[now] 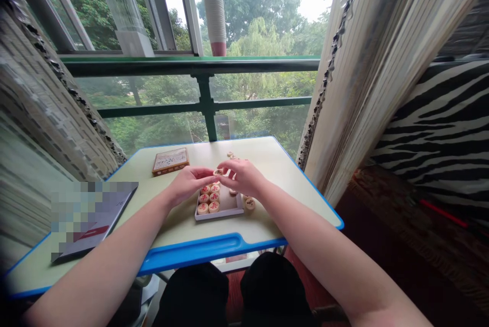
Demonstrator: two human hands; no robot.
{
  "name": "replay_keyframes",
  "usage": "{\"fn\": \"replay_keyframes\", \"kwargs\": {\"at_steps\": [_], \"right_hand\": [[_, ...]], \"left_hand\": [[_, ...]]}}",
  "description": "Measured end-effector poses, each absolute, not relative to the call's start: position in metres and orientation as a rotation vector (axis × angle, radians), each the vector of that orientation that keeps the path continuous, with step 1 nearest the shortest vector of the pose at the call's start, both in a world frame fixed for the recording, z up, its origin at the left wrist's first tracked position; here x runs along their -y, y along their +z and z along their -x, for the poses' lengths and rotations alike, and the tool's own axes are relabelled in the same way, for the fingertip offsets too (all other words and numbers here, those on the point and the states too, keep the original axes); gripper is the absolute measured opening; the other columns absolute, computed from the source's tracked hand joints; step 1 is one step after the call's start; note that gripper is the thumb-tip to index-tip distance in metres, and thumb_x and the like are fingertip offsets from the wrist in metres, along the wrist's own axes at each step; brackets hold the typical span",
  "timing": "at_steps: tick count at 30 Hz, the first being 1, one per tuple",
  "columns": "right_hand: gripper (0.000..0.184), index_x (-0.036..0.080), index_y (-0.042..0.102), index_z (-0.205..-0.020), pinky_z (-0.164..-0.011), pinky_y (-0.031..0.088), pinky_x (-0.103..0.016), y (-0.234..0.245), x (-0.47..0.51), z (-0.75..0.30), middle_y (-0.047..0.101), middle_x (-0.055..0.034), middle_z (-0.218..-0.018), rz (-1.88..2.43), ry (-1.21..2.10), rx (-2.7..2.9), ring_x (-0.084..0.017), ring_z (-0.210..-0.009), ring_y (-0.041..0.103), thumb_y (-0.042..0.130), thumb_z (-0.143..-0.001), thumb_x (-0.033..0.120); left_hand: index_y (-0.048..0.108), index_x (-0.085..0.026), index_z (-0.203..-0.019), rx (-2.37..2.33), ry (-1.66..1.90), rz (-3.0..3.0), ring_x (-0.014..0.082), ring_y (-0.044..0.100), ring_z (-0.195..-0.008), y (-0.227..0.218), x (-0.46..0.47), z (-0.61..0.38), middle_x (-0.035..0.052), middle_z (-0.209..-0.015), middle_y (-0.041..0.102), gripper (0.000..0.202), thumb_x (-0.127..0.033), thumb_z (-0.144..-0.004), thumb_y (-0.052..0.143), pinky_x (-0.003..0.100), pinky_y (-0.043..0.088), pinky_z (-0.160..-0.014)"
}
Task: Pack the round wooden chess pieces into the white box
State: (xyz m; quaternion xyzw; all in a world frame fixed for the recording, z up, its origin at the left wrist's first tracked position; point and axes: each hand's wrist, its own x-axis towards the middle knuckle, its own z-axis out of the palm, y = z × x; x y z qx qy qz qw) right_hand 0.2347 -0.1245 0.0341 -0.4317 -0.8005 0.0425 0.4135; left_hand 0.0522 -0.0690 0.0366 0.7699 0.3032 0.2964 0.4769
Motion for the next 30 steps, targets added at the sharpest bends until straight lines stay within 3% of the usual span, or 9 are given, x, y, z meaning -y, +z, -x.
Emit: {"fn": "replay_keyframes", "kwargs": {"at_steps": [9,13,18,30], "right_hand": [[0.02,0.016,0.065,-0.087,-0.059,0.046,-0.022,0.037,0.122,-0.241,0.063,-0.0035,-0.076,1.156,0.148,2.005,-0.009,-0.058,0.054,0.062,-0.075,0.032],[0.019,0.017,0.067,-0.082,-0.058,0.04,-0.021,0.048,0.125,-0.253,0.059,-0.0016,-0.073,1.343,0.195,2.138,-0.009,-0.061,0.049,0.065,-0.07,0.031],[0.022,0.021,0.069,-0.085,-0.055,0.034,-0.02,0.057,0.131,-0.26,0.055,0.0012,-0.067,1.554,0.298,2.238,-0.01,-0.061,0.045,0.067,-0.065,0.031],[0.022,0.027,0.072,-0.087,-0.055,0.035,-0.023,0.057,0.137,-0.254,0.068,-0.0014,-0.078,1.657,0.09,2.332,-0.014,-0.065,0.056,0.065,-0.067,0.032]], "left_hand": [[0.068,-0.013,-0.091,-0.741,0.7,-1.853,0.0201,0.062,-0.079,0.038,0.071,-0.051,0.0085,-0.086,0.069,0.035,-0.034,-0.063,0.067,0.032,0.048,-0.072],[0.068,-0.013,-0.086,-0.92,0.939,-1.83,0.0184,0.062,-0.076,0.032,0.057,-0.048,0.0071,-0.079,0.07,0.029,-0.029,-0.064,0.06,0.029,0.046,-0.072],[0.068,-0.014,-0.076,-1.17,1.133,-1.811,0.0156,0.056,-0.062,0.02,0.033,-0.038,0.0044,-0.067,0.067,0.026,-0.03,-0.063,0.053,0.026,0.042,-0.059],[0.067,-0.016,-0.066,-1.303,1.099,-1.929,0.0164,0.058,-0.063,0.007,0.021,-0.036,0.0027,-0.062,0.066,0.023,-0.03,-0.062,0.05,0.027,0.042,-0.061]]}}
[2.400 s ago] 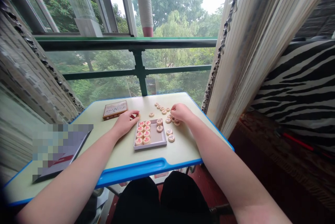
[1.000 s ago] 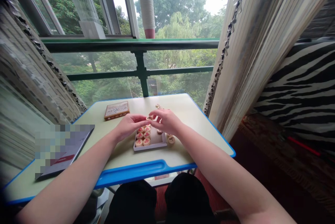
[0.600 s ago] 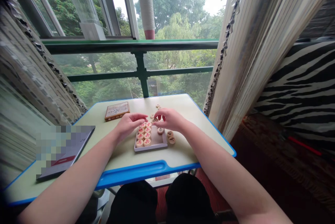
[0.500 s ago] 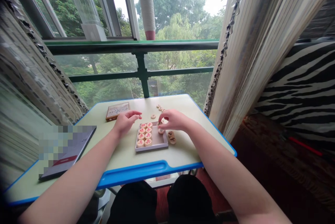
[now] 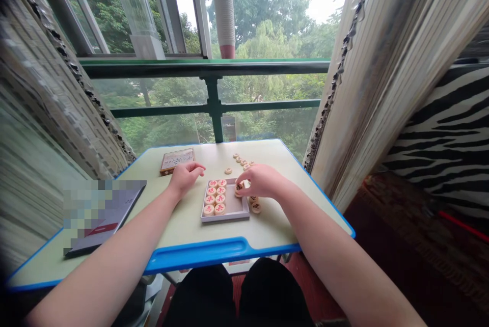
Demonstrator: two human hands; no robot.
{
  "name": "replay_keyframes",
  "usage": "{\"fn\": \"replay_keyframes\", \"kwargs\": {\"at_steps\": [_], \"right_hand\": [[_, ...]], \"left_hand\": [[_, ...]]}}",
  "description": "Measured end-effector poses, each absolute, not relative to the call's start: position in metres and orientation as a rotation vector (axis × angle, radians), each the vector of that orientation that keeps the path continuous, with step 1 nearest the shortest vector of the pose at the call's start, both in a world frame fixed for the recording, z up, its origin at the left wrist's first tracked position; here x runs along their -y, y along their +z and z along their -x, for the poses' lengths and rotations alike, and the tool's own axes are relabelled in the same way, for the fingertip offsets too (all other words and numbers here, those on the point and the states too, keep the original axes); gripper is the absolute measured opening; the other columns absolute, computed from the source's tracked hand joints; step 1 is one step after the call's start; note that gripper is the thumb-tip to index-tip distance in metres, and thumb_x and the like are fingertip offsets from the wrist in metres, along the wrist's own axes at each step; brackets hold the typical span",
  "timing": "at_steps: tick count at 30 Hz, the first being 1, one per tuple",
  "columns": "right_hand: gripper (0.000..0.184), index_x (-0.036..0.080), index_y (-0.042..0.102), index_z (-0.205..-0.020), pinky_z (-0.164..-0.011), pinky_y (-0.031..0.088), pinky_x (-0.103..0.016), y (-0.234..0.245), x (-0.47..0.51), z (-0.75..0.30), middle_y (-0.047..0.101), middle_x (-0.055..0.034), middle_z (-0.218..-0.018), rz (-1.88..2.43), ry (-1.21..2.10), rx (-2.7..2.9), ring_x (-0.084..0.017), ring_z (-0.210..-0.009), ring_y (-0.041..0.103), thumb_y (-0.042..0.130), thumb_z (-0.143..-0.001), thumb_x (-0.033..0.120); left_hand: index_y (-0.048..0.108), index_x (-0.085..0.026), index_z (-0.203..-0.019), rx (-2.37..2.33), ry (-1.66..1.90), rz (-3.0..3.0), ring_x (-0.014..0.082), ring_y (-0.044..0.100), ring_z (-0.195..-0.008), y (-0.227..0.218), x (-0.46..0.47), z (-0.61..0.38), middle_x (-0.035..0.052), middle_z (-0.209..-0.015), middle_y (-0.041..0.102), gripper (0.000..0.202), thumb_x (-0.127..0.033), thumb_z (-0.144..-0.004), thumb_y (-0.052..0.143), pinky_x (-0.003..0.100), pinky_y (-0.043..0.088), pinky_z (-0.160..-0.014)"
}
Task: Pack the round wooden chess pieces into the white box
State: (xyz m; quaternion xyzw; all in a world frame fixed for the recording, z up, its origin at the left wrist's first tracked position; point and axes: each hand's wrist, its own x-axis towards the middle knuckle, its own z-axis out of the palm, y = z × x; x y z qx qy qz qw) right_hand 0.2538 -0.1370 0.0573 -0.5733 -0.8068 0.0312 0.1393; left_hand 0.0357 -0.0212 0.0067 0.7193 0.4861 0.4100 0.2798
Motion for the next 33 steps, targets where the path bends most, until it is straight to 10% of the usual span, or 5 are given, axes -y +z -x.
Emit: {"fn": "replay_keyframes", "kwargs": {"at_steps": [33], "right_hand": [[0.02,0.021,0.063,-0.077,-0.055,0.032,-0.023,0.054,0.139,-0.244,0.061,-0.0017,-0.074,1.615,0.073,2.363,-0.014,-0.065,0.051,0.063,-0.069,0.039]], "left_hand": [[0.064,-0.017,-0.054,-1.306,1.03,-1.993,0.016,0.055,-0.057,0.01,0.026,-0.036,0.002,-0.053,0.063,0.022,-0.032,-0.063,0.051,0.026,0.039,-0.057]]}}
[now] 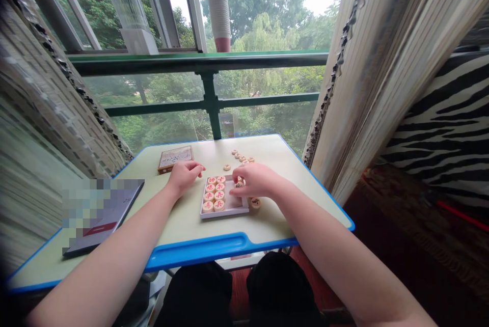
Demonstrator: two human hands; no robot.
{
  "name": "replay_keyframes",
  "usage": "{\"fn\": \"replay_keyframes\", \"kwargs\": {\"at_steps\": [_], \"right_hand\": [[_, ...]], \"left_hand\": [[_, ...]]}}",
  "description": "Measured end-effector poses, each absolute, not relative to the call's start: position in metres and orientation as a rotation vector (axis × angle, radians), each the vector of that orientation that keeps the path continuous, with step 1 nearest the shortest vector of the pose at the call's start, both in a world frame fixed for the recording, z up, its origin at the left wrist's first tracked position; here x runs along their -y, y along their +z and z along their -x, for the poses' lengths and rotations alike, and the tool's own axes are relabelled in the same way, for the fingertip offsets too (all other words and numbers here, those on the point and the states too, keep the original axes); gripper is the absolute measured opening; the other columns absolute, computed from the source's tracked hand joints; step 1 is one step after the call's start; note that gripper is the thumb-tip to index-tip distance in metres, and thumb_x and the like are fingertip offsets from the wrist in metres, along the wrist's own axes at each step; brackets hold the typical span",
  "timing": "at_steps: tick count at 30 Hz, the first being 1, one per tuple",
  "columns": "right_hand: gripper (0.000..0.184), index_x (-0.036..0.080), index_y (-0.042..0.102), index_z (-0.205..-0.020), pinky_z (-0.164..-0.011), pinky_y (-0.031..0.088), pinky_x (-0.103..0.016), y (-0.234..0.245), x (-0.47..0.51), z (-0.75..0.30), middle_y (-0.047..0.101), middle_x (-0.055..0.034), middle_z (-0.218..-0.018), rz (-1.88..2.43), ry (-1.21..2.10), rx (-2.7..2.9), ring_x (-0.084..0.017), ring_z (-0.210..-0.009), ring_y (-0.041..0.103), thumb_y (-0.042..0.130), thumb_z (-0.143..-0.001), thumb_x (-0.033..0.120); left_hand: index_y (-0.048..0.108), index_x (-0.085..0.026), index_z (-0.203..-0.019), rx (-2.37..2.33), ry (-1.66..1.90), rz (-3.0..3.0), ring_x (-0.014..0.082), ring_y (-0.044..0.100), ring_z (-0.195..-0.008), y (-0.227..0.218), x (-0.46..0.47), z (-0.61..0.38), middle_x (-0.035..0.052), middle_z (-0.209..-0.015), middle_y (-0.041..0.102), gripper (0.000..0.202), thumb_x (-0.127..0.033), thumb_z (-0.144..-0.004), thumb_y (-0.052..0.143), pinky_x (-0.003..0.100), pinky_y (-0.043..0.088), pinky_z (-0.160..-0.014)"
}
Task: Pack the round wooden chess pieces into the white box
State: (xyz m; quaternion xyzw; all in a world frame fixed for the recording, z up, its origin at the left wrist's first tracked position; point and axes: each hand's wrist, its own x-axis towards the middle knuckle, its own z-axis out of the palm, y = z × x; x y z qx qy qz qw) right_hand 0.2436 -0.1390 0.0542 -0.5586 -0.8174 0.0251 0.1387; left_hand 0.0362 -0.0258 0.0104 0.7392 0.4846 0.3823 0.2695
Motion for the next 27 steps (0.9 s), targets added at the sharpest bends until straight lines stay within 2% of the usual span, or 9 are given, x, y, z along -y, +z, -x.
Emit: {"fn": "replay_keyframes", "kwargs": {"at_steps": [5,11,15,20,27], "right_hand": [[0.024,0.021,0.059,-0.088,-0.062,0.035,-0.026,0.045,0.137,-0.237,0.062,-0.0037,-0.085,1.518,-0.032,2.396,-0.017,-0.076,0.053,0.062,-0.068,0.033],[0.024,0.02,0.055,-0.088,-0.066,0.036,-0.027,0.037,0.135,-0.229,0.06,-0.0055,-0.091,1.502,-0.16,2.398,-0.019,-0.084,0.052,0.061,-0.066,0.029],[0.02,0.019,0.055,-0.084,-0.064,0.035,-0.028,0.036,0.134,-0.227,0.058,-0.0052,-0.089,1.554,-0.219,2.409,-0.02,-0.083,0.05,0.059,-0.064,0.024],[0.005,0.019,0.054,-0.069,-0.06,0.032,-0.026,0.038,0.134,-0.227,0.056,-0.0037,-0.081,1.589,-0.203,2.458,-0.018,-0.079,0.048,0.055,-0.066,0.022],[0.006,0.019,0.055,-0.071,-0.06,0.033,-0.025,0.039,0.135,-0.226,0.055,-0.0035,-0.08,1.62,-0.143,2.432,-0.017,-0.079,0.049,0.054,-0.069,0.024]], "left_hand": [[0.066,-0.017,-0.059,-1.328,1.005,-1.995,0.016,0.055,-0.056,0.009,0.025,-0.037,0.0014,-0.053,0.062,0.021,-0.031,-0.062,0.051,0.026,0.039,-0.056],[0.067,-0.017,-0.061,-1.337,0.978,-2.045,0.0149,0.052,-0.053,0.01,0.026,-0.037,-0.0001,-0.05,0.059,0.023,-0.032,-0.062,0.051,0.026,0.038,-0.055],[0.067,-0.017,-0.061,-1.333,0.97,-2.065,0.0141,0.051,-0.053,0.008,0.025,-0.037,-0.0005,-0.05,0.058,0.023,-0.033,-0.063,0.051,0.025,0.038,-0.055],[0.067,-0.016,-0.062,-1.344,0.924,-2.095,0.0135,0.05,-0.053,0.007,0.024,-0.037,-0.0008,-0.05,0.057,0.024,-0.033,-0.063,0.049,0.025,0.037,-0.054],[0.068,-0.016,-0.064,-1.345,0.885,-2.121,0.0124,0.048,-0.052,0.007,0.025,-0.038,-0.0015,-0.049,0.056,0.025,-0.032,-0.063,0.049,0.024,0.036,-0.052]]}}
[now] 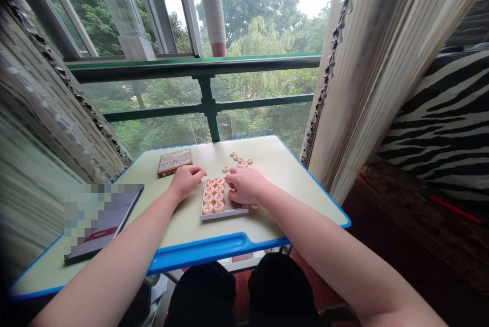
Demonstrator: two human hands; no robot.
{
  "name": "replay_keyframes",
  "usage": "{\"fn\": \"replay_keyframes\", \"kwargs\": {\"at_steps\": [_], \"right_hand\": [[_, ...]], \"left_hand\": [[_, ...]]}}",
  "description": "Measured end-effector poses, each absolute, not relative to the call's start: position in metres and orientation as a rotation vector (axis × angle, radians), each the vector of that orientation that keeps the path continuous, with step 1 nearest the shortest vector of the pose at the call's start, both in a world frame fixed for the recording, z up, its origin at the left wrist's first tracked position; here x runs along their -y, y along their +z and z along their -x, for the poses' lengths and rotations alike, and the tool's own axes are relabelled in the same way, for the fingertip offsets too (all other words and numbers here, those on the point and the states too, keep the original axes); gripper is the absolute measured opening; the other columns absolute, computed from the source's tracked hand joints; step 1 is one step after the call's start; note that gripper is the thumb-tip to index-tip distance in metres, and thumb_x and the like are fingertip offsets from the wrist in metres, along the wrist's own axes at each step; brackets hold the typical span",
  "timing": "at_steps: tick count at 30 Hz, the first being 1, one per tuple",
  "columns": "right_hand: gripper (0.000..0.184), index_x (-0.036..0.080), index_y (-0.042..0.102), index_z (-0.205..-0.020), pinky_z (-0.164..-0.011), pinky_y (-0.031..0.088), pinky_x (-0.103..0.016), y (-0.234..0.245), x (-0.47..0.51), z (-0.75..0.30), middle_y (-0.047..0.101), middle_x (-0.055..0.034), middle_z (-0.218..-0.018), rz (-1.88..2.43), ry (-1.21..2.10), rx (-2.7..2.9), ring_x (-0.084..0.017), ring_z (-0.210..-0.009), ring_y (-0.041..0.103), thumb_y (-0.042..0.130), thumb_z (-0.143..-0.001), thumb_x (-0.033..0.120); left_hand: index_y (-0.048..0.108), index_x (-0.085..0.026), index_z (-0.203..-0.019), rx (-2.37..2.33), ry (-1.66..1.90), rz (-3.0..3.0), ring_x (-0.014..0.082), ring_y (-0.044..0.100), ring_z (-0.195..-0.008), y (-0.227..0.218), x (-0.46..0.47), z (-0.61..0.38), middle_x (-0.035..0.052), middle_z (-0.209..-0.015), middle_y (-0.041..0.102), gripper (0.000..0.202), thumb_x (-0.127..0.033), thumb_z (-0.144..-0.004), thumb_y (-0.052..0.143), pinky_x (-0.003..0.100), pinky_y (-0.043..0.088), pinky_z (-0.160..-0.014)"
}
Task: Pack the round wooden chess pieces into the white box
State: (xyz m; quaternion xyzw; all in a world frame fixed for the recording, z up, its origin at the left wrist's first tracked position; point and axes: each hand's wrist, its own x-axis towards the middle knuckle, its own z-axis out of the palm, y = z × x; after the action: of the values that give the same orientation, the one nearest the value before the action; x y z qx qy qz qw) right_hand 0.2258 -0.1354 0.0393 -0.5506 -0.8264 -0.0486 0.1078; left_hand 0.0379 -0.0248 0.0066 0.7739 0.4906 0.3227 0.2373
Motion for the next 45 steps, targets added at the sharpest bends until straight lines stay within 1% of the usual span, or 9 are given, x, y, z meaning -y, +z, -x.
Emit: {"fn": "replay_keyframes", "kwargs": {"at_steps": [4,9,17,19,23,29,36,41,45], "right_hand": [[0.011,0.018,0.058,-0.077,-0.062,0.034,-0.025,0.043,0.136,-0.231,0.056,-0.0042,-0.084,1.6,-0.095,2.406,-0.017,-0.078,0.05,0.053,-0.068,0.023],[0.01,0.019,0.061,-0.073,-0.061,0.034,-0.024,0.047,0.136,-0.236,0.055,-0.0033,-0.079,1.579,0.018,2.393,-0.016,-0.075,0.05,0.053,-0.066,0.02],[0.009,0.019,0.062,-0.071,-0.059,0.033,-0.024,0.046,0.135,-0.236,0.055,-0.0024,-0.077,1.562,0.043,2.369,-0.014,-0.07,0.049,0.055,-0.067,0.021],[0.012,0.019,0.064,-0.076,-0.06,0.034,-0.024,0.049,0.136,-0.238,0.056,-0.0027,-0.079,1.551,0.08,2.368,-0.015,-0.072,0.049,0.056,-0.066,0.022],[0.024,0.021,0.066,-0.088,-0.061,0.035,-0.024,0.053,0.138,-0.241,0.056,-0.0029,-0.082,1.549,0.133,2.361,-0.016,-0.074,0.05,0.058,-0.065,0.02],[0.017,0.021,0.069,-0.079,-0.059,0.034,-0.024,0.05,0.136,-0.24,0.055,-0.0024,-0.078,1.572,0.138,2.353,-0.013,-0.069,0.049,0.057,-0.067,0.019],[0.016,0.02,0.069,-0.08,-0.058,0.033,-0.023,0.047,0.134,-0.242,0.056,-0.0023,-0.077,1.568,0.138,2.341,-0.012,-0.065,0.048,0.058,-0.068,0.019],[0.018,0.017,0.068,-0.081,-0.062,0.036,-0.023,0.057,0.134,-0.246,0.058,-0.0033,-0.076,1.483,0.2,2.288,-0.013,-0.068,0.05,0.052,-0.074,0.022],[0.022,0.016,0.067,-0.081,-0.054,0.033,-0.022,0.065,0.133,-0.258,0.058,-0.0016,-0.064,1.765,0.258,2.196,-0.011,-0.058,0.05,0.048,-0.071,0.02]], "left_hand": [[0.068,-0.016,-0.065,-1.339,0.872,-2.154,0.0125,0.049,-0.053,0.008,0.025,-0.038,-0.001,-0.051,0.058,0.025,-0.031,-0.064,0.049,0.024,0.036,-0.054],[0.068,-0.016,-0.066,-1.337,0.858,-2.172,0.0128,0.051,-0.054,0.008,0.026,-0.038,-0.0007,-0.052,0.059,0.025,-0.031,-0.064,0.049,0.024,0.037,-0.054],[0.068,-0.016,-0.067,-1.335,0.853,-2.215,0.0133,0.052,-0.055,0.008,0.026,-0.038,-0.0003,-0.054,0.06,0.025,-0.031,-0.065,0.049,0.024,0.038,-0.056],[0.068,-0.016,-0.067,-1.334,0.856,-2.232,0.0134,0.052,-0.055,0.008,0.026,-0.038,-0.0002,-0.054,0.06,0.025,-0.031,-0.066,0.048,0.024,0.038,-0.056],[0.068,-0.016,-0.066,-1.334,0.845,-2.252,0.014,0.053,-0.056,0.007,0.027,-0.038,0.0003,-0.055,0.061,0.025,-0.031,-0.067,0.048,0.024,0.038,-0.056],[0.068,-0.018,-0.068,-1.34,0.813,-2.298,0.0149,0.056,-0.061,0.009,0.026,-0.036,0.0016,-0.06,0.065,0.025,-0.031,-0.068,0.047,0.025,0.039,-0.06],[0.067,-0.018,-0.066,-1.344,0.799,-2.303,0.0151,0.056,-0.06,0.008,0.026,-0.038,0.0019,-0.061,0.065,0.025,-0.031,-0.068,0.046,0.025,0.039,-0.059],[0.068,-0.018,-0.072,-1.32,0.789,-2.273,0.0174,0.059,-0.069,0.007,0.022,-0.037,0.003,-0.068,0.067,0.027,-0.027,-0.068,0.042,0.027,0.042,-0.066],[0.068,-0.018,-0.076,-1.271,0.79,-2.175,0.0183,0.059,-0.075,0.006,0.02,-0.036,0.0027,-0.074,0.068,0.032,-0.021,-0.065,0.038,0.028,0.043,-0.072]]}}
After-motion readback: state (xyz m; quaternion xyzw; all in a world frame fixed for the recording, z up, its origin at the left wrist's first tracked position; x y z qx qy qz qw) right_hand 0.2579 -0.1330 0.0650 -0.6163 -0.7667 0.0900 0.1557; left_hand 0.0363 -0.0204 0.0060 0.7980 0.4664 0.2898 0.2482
